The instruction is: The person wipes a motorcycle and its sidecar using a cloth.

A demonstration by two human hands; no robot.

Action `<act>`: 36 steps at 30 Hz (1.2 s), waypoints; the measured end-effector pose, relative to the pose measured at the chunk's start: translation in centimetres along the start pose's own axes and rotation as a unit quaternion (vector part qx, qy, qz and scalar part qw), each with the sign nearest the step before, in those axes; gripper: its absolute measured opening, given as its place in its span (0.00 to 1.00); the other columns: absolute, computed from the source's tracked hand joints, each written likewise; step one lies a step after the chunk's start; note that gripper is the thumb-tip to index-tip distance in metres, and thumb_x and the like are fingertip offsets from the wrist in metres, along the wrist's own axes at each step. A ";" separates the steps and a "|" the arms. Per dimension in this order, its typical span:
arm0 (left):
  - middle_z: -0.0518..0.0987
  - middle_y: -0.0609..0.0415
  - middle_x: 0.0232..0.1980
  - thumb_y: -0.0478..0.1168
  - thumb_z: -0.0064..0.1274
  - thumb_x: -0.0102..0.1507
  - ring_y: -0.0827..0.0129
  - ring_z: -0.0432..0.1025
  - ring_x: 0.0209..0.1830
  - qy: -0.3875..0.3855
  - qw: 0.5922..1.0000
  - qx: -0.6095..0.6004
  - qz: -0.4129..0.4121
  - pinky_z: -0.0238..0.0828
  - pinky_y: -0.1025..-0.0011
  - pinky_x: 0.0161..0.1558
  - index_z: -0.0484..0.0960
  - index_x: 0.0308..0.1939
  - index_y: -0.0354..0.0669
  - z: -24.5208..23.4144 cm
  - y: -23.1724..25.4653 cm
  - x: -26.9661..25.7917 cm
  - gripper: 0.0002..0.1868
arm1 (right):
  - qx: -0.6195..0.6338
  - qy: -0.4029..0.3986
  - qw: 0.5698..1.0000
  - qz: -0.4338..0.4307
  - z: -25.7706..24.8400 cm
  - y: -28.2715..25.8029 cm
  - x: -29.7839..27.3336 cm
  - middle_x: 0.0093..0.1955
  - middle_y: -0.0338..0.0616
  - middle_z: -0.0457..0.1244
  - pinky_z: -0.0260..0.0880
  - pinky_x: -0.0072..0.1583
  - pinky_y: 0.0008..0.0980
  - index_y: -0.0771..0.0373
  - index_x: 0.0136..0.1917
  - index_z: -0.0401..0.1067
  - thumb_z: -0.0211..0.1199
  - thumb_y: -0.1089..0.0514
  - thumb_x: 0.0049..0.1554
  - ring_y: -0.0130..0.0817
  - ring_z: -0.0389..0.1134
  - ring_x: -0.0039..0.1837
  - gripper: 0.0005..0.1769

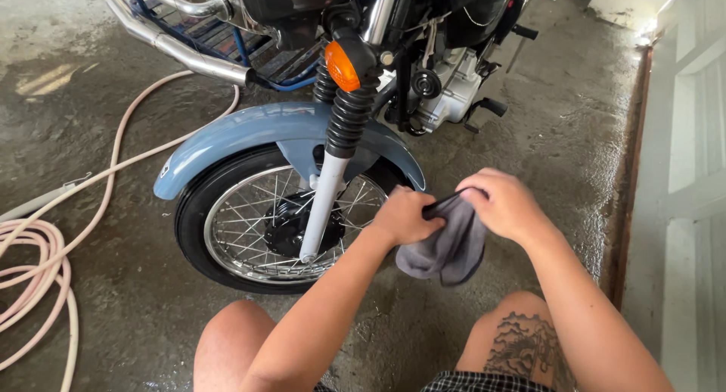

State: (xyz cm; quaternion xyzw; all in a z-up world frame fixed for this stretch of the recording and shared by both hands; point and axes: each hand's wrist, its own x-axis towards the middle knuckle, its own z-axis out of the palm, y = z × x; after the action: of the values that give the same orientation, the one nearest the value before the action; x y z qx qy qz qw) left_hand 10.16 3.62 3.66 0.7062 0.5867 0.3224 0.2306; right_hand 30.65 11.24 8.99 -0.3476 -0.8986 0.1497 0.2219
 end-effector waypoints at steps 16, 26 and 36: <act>0.77 0.43 0.42 0.41 0.51 0.67 0.48 0.76 0.43 0.184 0.966 -0.142 0.114 0.73 0.57 0.48 0.82 0.53 0.36 3.5 12.9 -2.4 0.15 | 0.763 0.148 0.603 0.179 0.2 2.3 2.7 0.67 0.47 0.66 0.69 0.66 0.45 0.56 0.66 0.71 0.51 0.45 0.66 0.46 0.68 0.66 0.21; 0.83 0.45 0.44 0.41 0.53 0.65 0.52 0.79 0.39 0.231 0.961 -0.123 0.089 0.77 0.62 0.44 0.87 0.48 0.39 -0.7 13.5 -5.1 0.13 | 0.756 0.174 0.616 0.137 1.1 1.9 3.9 0.66 0.42 0.66 0.71 0.67 0.44 0.55 0.61 0.70 0.56 0.49 0.66 0.42 0.67 0.67 0.14; 0.84 0.40 0.37 0.40 0.51 0.70 0.66 0.74 0.30 0.401 0.813 -0.417 -0.069 0.71 0.67 0.34 0.82 0.60 0.27 -12.0 3.1 -5.7 0.20 | 0.294 0.372 0.878 -0.061 4.7 -7.1 7.9 0.57 0.44 0.60 0.71 0.56 0.29 0.67 0.55 0.74 0.71 0.65 0.62 0.31 0.66 0.56 0.10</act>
State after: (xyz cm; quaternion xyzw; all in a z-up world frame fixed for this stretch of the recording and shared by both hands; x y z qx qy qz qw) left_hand 2.98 -3.20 13.06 0.3081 0.4842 0.7735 0.2689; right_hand 19.04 11.09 10.30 -0.2409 -0.6838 0.2524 0.6408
